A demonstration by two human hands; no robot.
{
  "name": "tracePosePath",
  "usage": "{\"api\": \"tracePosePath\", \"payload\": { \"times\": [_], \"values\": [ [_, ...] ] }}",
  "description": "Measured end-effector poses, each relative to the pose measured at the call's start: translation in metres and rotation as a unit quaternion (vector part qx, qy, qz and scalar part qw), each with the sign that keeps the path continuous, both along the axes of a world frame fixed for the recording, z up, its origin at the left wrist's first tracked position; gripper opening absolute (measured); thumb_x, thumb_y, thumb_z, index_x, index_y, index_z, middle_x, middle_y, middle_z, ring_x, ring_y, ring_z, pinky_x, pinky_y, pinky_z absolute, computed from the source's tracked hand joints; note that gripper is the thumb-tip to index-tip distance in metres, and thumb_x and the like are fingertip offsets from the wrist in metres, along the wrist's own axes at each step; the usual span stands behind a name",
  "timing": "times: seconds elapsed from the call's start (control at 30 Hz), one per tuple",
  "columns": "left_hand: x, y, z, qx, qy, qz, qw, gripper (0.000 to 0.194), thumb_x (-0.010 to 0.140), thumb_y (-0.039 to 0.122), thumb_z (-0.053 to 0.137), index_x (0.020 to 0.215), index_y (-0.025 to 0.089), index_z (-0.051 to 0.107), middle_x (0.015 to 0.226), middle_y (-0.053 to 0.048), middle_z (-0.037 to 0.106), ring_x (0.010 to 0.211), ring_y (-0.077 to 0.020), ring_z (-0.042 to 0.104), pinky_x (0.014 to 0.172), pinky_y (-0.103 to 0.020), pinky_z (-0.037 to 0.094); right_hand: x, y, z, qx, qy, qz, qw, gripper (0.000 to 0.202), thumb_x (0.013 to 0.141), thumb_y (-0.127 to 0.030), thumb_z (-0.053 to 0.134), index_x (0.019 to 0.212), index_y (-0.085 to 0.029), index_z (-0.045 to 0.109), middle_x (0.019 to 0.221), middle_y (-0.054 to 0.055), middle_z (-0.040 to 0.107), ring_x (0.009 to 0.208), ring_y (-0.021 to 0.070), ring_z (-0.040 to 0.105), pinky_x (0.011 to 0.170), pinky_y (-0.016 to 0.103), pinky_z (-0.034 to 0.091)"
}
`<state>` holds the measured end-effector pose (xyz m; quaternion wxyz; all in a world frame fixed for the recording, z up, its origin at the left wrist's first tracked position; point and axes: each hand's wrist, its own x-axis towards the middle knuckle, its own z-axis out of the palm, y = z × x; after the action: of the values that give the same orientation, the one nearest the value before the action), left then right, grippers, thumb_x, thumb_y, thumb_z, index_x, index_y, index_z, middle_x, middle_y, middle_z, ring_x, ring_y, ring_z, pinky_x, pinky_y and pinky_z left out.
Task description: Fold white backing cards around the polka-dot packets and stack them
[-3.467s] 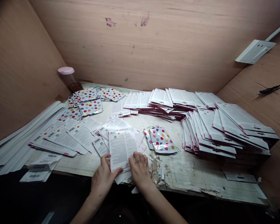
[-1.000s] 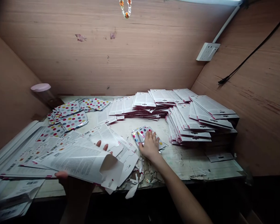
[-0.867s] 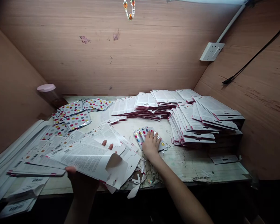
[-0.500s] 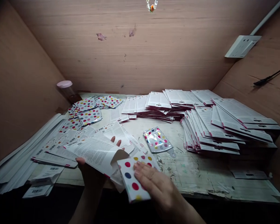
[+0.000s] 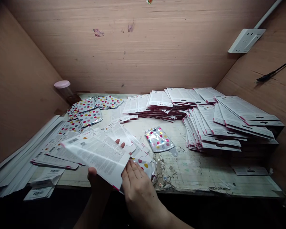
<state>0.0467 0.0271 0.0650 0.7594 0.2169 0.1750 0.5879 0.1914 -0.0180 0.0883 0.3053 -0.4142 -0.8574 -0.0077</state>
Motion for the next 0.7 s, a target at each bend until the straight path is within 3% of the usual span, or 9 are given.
{"api": "tracePosePath", "payload": {
  "times": [0.13, 0.23, 0.33, 0.5, 0.6, 0.7],
  "values": [
    [-0.008, 0.004, -0.002, -0.035, -0.048, 0.019, 0.998, 0.097, 0.072, 0.078, 0.049, 0.150, 0.024, 0.027, 0.155, -0.013, 0.032, 0.140, -0.0454, 0.025, 0.113, -0.065, 0.015, 0.011, -0.011, 0.008, -0.062, 0.123, 0.051, 0.989, 0.061, 0.085, -0.024, 0.054, 0.142, -0.006, 0.039, 0.135, 0.019, 0.055, 0.130, 0.0306, 0.048, 0.103, 0.045, 0.048],
    [-0.010, 0.001, -0.005, -0.042, -0.064, 0.013, 0.997, 0.096, 0.073, 0.083, 0.039, 0.149, 0.025, 0.030, 0.155, -0.012, 0.031, 0.141, -0.0447, 0.022, 0.114, -0.062, 0.013, 0.026, -0.016, -0.002, -0.070, 0.070, 0.079, 0.992, 0.065, 0.084, -0.013, 0.046, 0.147, -0.009, 0.032, 0.146, 0.015, 0.045, 0.139, 0.0286, 0.035, 0.107, 0.044, 0.044],
    [0.006, -0.013, -0.014, -0.026, -0.071, -0.017, 0.997, 0.096, 0.069, 0.081, 0.049, 0.146, 0.025, 0.037, 0.152, -0.010, 0.038, 0.141, -0.0435, 0.024, 0.116, -0.058, 0.013, 0.020, -0.008, -0.027, -0.039, 0.012, 0.040, 0.998, 0.061, 0.087, -0.003, 0.037, 0.148, -0.011, 0.031, 0.144, 0.015, 0.047, 0.140, 0.0267, 0.033, 0.107, 0.044, 0.043],
    [0.032, -0.032, -0.033, -0.109, -0.045, 0.029, 0.993, 0.064, 0.079, 0.055, 0.058, 0.135, 0.024, 0.053, 0.132, -0.008, 0.061, 0.137, -0.0351, 0.036, 0.116, -0.051, 0.023, -0.018, 0.013, -0.057, -0.036, 0.050, -0.104, 0.993, 0.044, 0.094, -0.012, 0.040, 0.137, -0.011, 0.046, 0.131, 0.018, 0.058, 0.129, 0.0310, 0.047, 0.106, 0.053, 0.040],
    [0.022, -0.024, -0.036, -0.090, -0.044, 0.018, 0.995, 0.065, 0.077, 0.067, 0.056, 0.125, 0.022, 0.062, 0.128, -0.009, 0.063, 0.135, -0.0347, 0.039, 0.115, -0.050, 0.027, -0.029, 0.015, -0.058, -0.030, 0.077, -0.096, 0.992, 0.042, 0.094, -0.012, 0.041, 0.135, -0.014, 0.049, 0.127, 0.016, 0.061, 0.124, 0.0291, 0.052, 0.105, 0.049, 0.041],
    [0.009, -0.012, -0.031, -0.019, -0.039, -0.027, 0.999, 0.080, 0.070, 0.083, 0.049, 0.117, 0.021, 0.068, 0.129, -0.009, 0.062, 0.135, -0.0381, 0.039, 0.113, -0.051, 0.030, -0.028, 0.015, -0.056, -0.014, 0.082, -0.062, 0.995, 0.050, 0.091, -0.007, 0.038, 0.142, -0.009, 0.040, 0.136, 0.020, 0.052, 0.133, 0.0303, 0.042, 0.106, 0.048, 0.041]
  ]
}}
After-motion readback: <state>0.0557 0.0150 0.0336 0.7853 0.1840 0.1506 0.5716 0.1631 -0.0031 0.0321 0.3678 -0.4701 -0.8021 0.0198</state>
